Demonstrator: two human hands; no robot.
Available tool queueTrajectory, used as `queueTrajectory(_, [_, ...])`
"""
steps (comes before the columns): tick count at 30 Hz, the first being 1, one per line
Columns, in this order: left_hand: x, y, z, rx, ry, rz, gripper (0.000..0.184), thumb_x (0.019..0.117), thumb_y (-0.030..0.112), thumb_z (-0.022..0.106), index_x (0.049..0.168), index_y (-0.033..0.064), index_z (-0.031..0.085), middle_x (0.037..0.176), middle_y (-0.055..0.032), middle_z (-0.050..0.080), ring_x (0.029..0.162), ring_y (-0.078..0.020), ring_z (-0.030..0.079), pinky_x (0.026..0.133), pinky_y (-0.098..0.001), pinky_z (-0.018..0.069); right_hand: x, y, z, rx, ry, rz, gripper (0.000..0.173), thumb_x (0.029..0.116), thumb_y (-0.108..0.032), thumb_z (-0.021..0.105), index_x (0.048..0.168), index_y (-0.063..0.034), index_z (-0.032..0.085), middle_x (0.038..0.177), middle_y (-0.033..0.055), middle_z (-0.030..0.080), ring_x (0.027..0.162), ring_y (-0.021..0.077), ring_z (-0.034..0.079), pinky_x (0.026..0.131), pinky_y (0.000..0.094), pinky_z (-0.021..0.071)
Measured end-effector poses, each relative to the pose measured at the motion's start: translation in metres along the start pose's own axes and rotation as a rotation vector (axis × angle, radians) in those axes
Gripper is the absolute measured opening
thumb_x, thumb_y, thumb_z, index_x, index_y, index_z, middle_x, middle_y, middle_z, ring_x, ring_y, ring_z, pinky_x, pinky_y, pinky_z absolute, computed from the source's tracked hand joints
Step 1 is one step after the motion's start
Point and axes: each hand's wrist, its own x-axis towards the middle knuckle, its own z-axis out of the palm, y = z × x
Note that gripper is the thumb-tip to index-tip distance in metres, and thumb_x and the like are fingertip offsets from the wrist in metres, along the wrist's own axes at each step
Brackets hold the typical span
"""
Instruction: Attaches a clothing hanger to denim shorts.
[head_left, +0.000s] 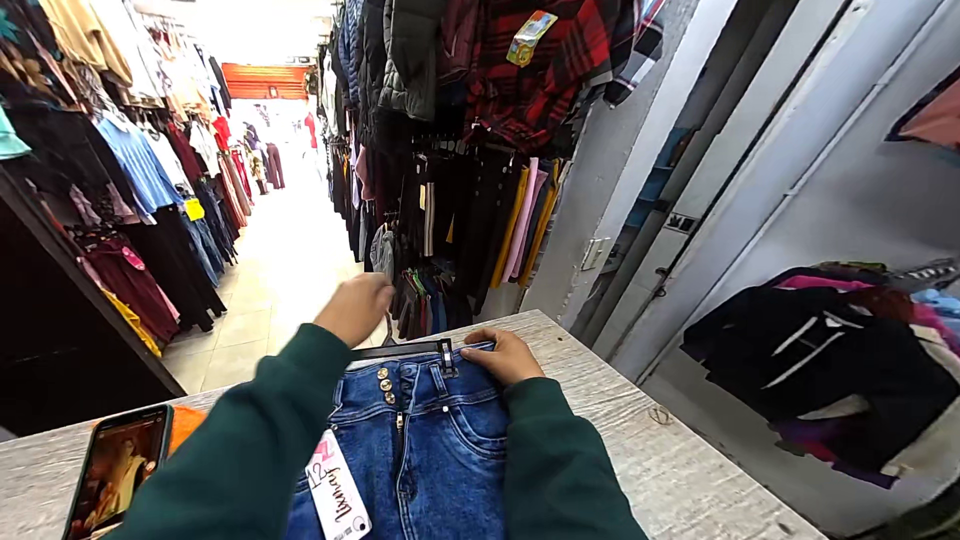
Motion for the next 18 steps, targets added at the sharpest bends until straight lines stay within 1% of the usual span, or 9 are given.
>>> queueTrajectory(2, [-0.032,-0.023,-0.018,0.028,0.06,-0.047,0.028,0.1077,0.012,0.047,0.115,-0.0044,0.068,0.113,-0.0228,0.068,0.109,-0.036,0.066,0.099,-0.0563,0.049,0.002,-0.002,0.005,-0.099,0.039,-0.02,0.033,0.0878,-0.01,0.08,0.119,-0.0029,0.07,0.113,0.0184,0.07,0.107,0.0336,0.066,0.096,0.0572,0.0497])
queueTrajectory(5, [-0.082,-0.056,-0.008,0.05,-0.031,-0.089,0.022,0.1034,0.011,0.054,0.11,-0.0032,0.071,0.107,-0.0207,0.069,0.103,-0.0337,0.067,0.095,-0.0543,0.0524,0.001,-0.009,0.01,-0.228,0.154,-0.174,0.03,0.0873,-0.005,0.078,0.116,-0.0007,0.072,0.126,0.0252,0.064,0.121,0.0439,0.059,0.103,0.0629,0.0443])
queueTrajectory(7, [-0.106,-0.049,0.004,-0.031,-0.125,-0.115,0.025,0.104,0.012,0.054,0.115,-0.0045,0.069,0.114,-0.0212,0.069,0.11,-0.0322,0.066,0.101,-0.0494,0.0508,-0.002,-0.017,0.008,-0.253,0.187,-0.345,0.023,0.0889,-0.004,0.076,0.111,-0.0006,0.073,0.12,0.025,0.066,0.112,0.0433,0.063,0.097,0.0627,0.0488])
queueTrajectory(8, [-0.115,-0.04,0.01,-0.08,-0.16,-0.104,0.027,0.1044,0.011,0.052,0.119,-0.0059,0.068,0.119,-0.0224,0.068,0.115,-0.0321,0.065,0.104,-0.0471,0.0488,-0.002,-0.019,0.008,-0.261,0.158,-0.422,0.021,0.0892,-0.004,0.076,0.11,-0.0019,0.074,0.112,0.0218,0.07,0.102,0.0381,0.068,0.089,0.059,0.0539])
queueTrajectory(10, [-0.126,-0.03,0.032,-0.128,-0.173,-0.029,0.031,0.1045,0.014,0.053,0.126,-0.0045,0.066,0.129,-0.0215,0.066,0.126,-0.031,0.061,0.111,-0.0451,0.0442,0.004,-0.02,0.013,-0.258,-0.033,-0.479,0.025,0.0912,-0.006,0.074,0.116,-0.0059,0.072,0.102,0.0146,0.072,0.09,0.0287,0.069,0.081,0.0531,0.0567])
queueTrajectory(13, [-0.124,-0.036,0.079,-0.018,-0.187,0.023,0.039,0.1042,0.028,0.055,0.137,0.0074,0.062,0.147,-0.0107,0.057,0.14,-0.0276,0.05,0.113,-0.0563,0.0394,0.01,-0.015,0.027,-0.228,-0.407,-0.449,0.048,0.0915,-0.007,0.073,0.137,-0.0158,0.062,0.098,0.0087,0.074,0.083,0.0221,0.07,0.079,0.0467,0.0582])
queueTrajectory(14, [-0.123,-0.039,0.089,0.02,-0.222,0.008,0.042,0.1048,0.032,0.054,0.141,0.0102,0.06,0.153,-0.008,0.052,0.145,-0.0268,0.044,0.114,-0.0595,0.0351,0.009,-0.015,0.032,-0.214,-0.481,-0.439,0.049,0.0915,-0.007,0.072,0.139,-0.0159,0.062,0.098,0.0081,0.074,0.082,0.0207,0.07,0.078,0.0444,0.0584])
queueTrajectory(16, [-0.121,-0.042,0.095,0.042,-0.312,-0.027,0.046,0.1066,0.033,0.05,0.148,0.0141,0.053,0.161,-0.005,0.042,0.151,-0.0268,0.034,0.117,-0.0649,0.0276,0.006,-0.014,0.041,-0.191,-0.477,-0.463,0.026,0.0931,-0.013,0.071,0.119,-0.0085,0.072,0.091,0.0073,0.074,0.079,0.0185,0.069,0.076,0.0425,0.0583])
queueTrajectory(18, [-0.121,-0.045,0.093,0.026,-0.347,-0.041,0.046,0.1071,0.033,0.049,0.149,0.0146,0.052,0.162,-0.004,0.04,0.153,-0.0261,0.031,0.117,-0.0668,0.0243,0.004,-0.018,0.049,-0.179,-0.379,-0.509,0.016,0.0937,-0.023,0.07,0.101,-0.0094,0.073,0.082,0.0027,0.07,0.072,0.0145,0.066,0.069,0.0387,0.0559])
